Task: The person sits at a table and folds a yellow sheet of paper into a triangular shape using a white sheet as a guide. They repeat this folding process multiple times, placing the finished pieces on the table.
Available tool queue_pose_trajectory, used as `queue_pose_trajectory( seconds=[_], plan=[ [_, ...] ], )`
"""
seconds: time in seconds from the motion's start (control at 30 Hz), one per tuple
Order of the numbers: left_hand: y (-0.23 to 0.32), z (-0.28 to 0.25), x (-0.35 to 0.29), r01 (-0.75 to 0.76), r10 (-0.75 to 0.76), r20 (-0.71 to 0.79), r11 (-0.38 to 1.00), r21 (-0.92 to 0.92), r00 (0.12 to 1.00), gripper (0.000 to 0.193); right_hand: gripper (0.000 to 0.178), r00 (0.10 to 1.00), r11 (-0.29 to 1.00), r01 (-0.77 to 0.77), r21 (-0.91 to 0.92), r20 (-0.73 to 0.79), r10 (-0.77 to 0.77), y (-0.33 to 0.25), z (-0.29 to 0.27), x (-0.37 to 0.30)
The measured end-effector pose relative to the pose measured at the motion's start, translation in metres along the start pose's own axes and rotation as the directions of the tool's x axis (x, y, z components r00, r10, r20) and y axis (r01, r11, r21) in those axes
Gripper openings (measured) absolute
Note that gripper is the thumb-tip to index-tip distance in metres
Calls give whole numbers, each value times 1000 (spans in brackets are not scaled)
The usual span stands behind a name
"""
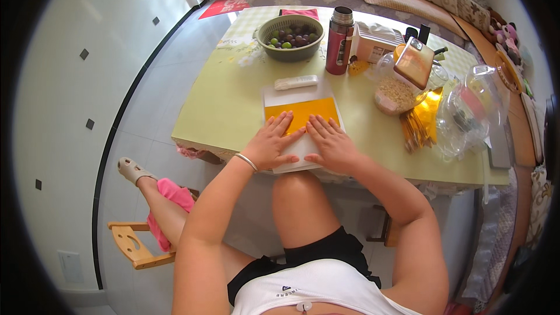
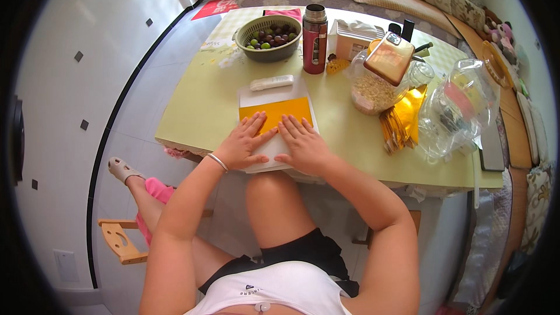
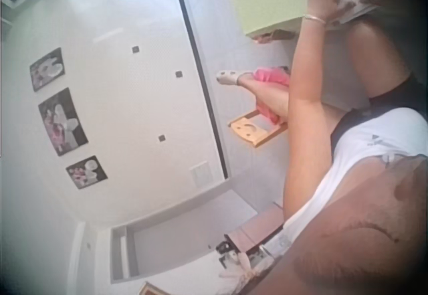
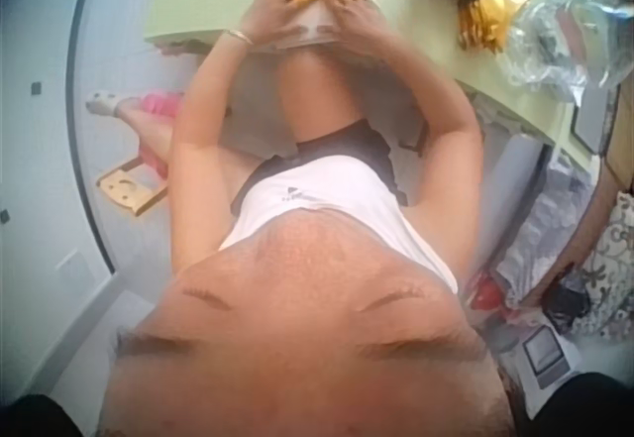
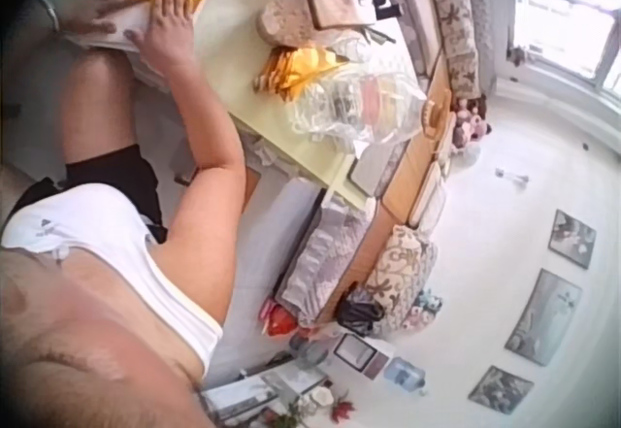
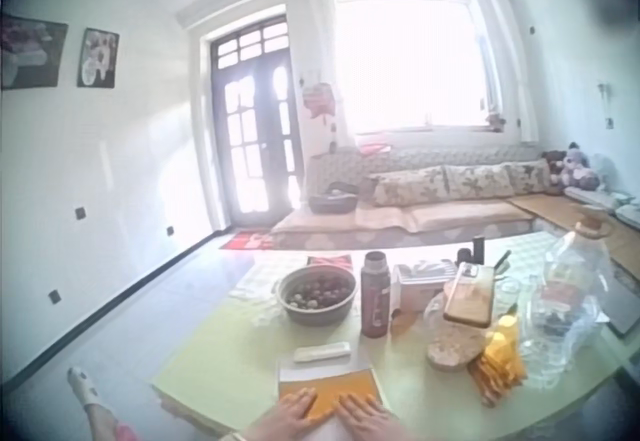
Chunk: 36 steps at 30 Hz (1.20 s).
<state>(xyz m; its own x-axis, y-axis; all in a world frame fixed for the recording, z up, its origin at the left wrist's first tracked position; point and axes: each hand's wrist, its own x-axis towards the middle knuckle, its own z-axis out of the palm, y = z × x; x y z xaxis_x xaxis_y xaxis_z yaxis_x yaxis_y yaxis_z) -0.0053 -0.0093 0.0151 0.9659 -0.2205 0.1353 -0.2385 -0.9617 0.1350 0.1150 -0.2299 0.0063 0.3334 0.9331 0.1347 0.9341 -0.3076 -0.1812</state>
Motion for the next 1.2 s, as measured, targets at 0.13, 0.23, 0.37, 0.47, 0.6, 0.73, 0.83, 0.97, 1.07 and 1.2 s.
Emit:
queue_pose_trajectory(
  seconds=[0.13,0.23,0.37,0.47,0.6,0.73,0.83,0.97,1.07,1.2],
  plan=[
    [-5,0,-24,103,-103,12,995,-11,995,73,87,993,997,-82,-3,85,82,28,-12,-19],
    [-29,1,-36,189,-195,-55,977,-100,979,66,72,1000,990,-24,139,5,24,39,-17,-23],
    [-48,0,-14,299,-447,-356,867,-400,820,57,39,904,851,-63,521,-332,270,47,-12,0],
    [-51,-8,14,425,-465,-329,885,-187,822,63,35,882,336,-95,937,-77,465,40,-19,32],
    [-57,-5,31,570,-600,-142,796,-202,788,75,54,869,64,-306,950,251,425,47,-7,49],
    [-25,-14,38,638,-662,-92,744,-200,743,67,57,833,114,-331,937,234,501,56,-14,36],
    [-20,-10,37,652,-697,-121,708,-272,706,50,57,826,71,-345,936,267,496,62,-15,33],
    [-17,-16,35,663,-759,-97,616,-425,644,25,55,830,78,-337,938,257,494,64,-11,34],
    [-15,-13,28,570,-838,-13,382,-727,546,16,49,811,-31,-281,959,254,527,65,-8,33],
    [-2,-16,19,284,-862,138,7,-959,487,11,26,820,-118,-229,966,257,512,67,-9,31]
  ],
)
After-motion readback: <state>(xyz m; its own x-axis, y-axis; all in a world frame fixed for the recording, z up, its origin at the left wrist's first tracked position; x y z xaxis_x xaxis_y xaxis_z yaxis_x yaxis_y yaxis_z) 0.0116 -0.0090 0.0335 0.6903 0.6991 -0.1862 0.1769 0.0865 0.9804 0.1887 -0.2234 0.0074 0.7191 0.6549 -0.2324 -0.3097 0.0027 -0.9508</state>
